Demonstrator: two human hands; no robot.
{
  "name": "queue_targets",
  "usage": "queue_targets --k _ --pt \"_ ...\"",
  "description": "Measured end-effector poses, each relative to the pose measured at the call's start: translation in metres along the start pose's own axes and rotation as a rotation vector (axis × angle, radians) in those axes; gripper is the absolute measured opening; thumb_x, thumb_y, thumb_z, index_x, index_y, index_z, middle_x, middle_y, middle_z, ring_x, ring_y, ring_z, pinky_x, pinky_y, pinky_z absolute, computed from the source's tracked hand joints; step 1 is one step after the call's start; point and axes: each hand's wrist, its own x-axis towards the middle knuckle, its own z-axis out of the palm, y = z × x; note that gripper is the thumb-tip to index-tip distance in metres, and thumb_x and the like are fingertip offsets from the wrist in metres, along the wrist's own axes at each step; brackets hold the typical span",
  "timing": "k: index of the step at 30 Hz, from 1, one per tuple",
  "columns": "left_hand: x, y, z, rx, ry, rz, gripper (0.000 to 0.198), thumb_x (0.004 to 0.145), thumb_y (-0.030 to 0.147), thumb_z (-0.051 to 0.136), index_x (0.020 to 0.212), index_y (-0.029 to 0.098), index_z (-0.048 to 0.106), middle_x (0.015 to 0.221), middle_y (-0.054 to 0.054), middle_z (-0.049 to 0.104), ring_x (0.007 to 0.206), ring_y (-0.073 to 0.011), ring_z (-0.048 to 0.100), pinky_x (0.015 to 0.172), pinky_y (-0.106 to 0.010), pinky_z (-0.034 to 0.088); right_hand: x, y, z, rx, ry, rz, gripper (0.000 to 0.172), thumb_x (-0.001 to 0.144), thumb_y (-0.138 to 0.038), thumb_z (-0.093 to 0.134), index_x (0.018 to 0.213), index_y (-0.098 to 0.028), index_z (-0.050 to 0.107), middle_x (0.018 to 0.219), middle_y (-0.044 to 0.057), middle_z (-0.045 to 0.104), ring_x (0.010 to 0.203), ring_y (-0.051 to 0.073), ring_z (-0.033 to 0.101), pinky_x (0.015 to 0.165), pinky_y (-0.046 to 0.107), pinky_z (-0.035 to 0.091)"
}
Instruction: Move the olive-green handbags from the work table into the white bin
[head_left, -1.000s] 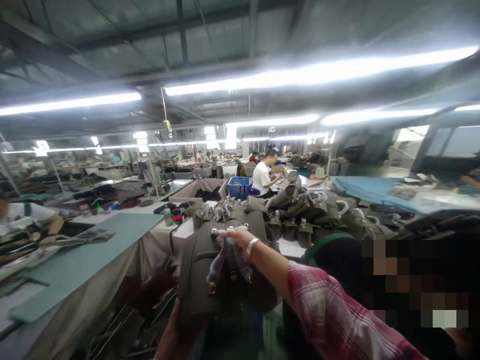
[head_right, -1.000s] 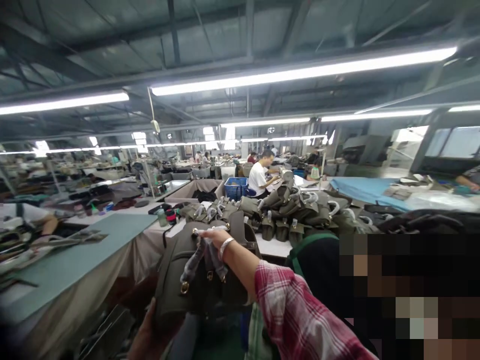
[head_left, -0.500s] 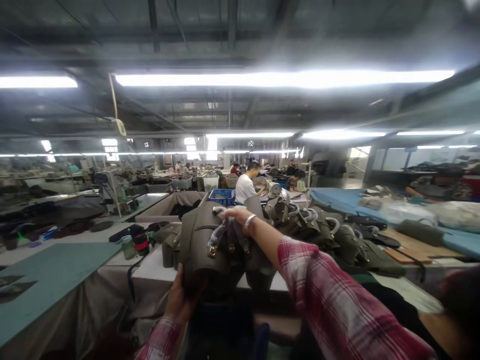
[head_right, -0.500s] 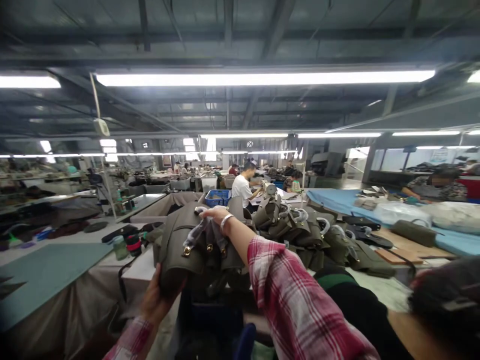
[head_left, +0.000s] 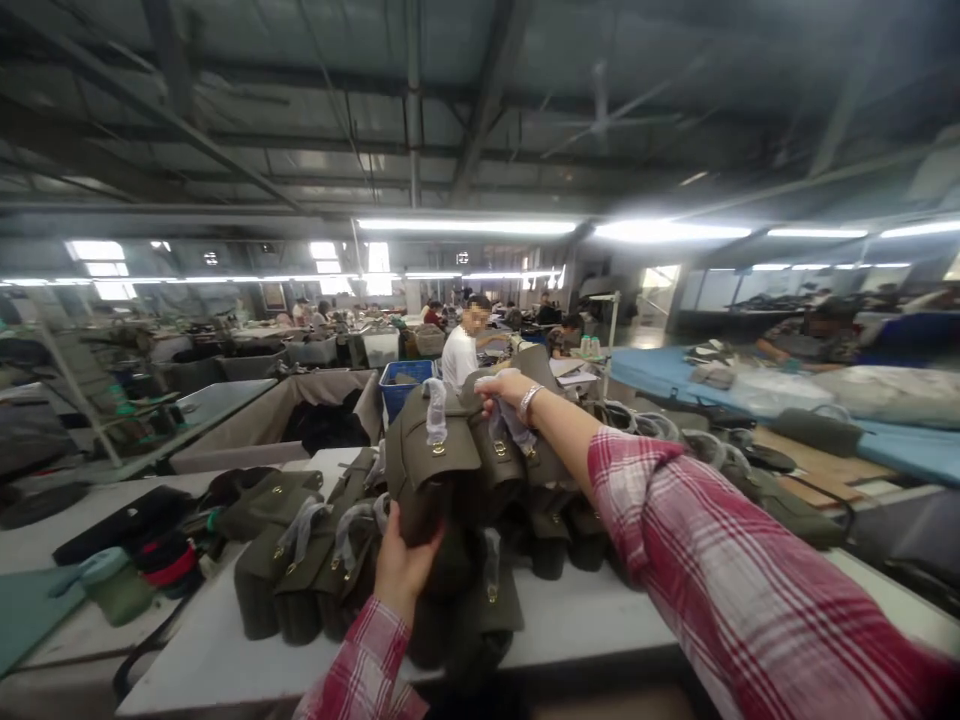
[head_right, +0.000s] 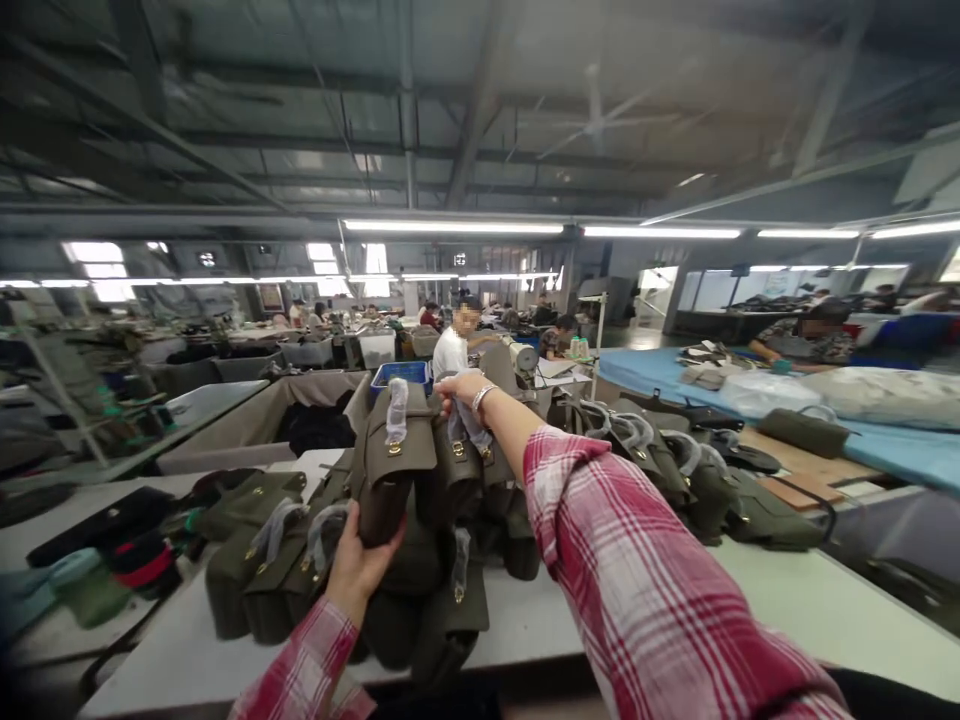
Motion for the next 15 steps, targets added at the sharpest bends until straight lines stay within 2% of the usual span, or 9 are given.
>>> queue_targets --k 4,8,11,15 --pt "0.041 -0.006 -0.035 0.005 0.008 0.013 0.022 0.091 0.028 0.048 0.102 0.016 0.064 0.101 -0.011 0.067 0.099 -0.0261 0.062 0.081 -0.051 0.052 0.033 0.007 -0.024 -0.086 0.068 -0.017 0.023 0.082 -0.010 0.053 0.060 -0.011 0.048 0.046 -0.002 0.048 0.042 0.008 0.046 0.050 0.024 0.049" --pt "0.063 -0.020 -0.062 0.005 0.080 0.019 0.022 0.092 0.028 0.047 0.102 0.019 0.065 0.102 -0.008 0.067 0.098 -0.0247 0.063 0.083 -0.054 0.050 0.054 0.024 -0.033 -0.160 0.069 -0.004 0.023 0.081 -0.017 0.059 0.060 -0.012 0.050 0.047 -0.002 0.051 0.043 0.009 0.049 0.052 0.025 0.051" --pt "0.074 -0.031 -0.073 0.011 0.128 0.021 0.024 0.092 0.030 0.047 0.103 0.020 0.065 0.106 -0.009 0.066 0.104 -0.0266 0.060 0.083 -0.053 0.051 0.066 0.044 -0.034 -0.228 0.065 0.002 0.021 0.081 -0.021 0.060 0.064 -0.012 0.052 0.051 -0.002 0.053 0.046 0.009 0.053 0.055 0.024 0.052" --pt "0.082 -0.038 -0.078 0.037 0.109 0.044 0.026 0.091 0.035 0.047 0.103 0.022 0.066 0.116 -0.007 0.062 0.112 -0.0285 0.055 0.086 -0.055 0.049 0.084 0.064 -0.040 -0.370 0.104 0.038 0.025 0.083 -0.032 0.060 0.068 -0.012 0.055 0.056 0.000 0.057 0.050 0.011 0.056 0.055 0.023 0.051"
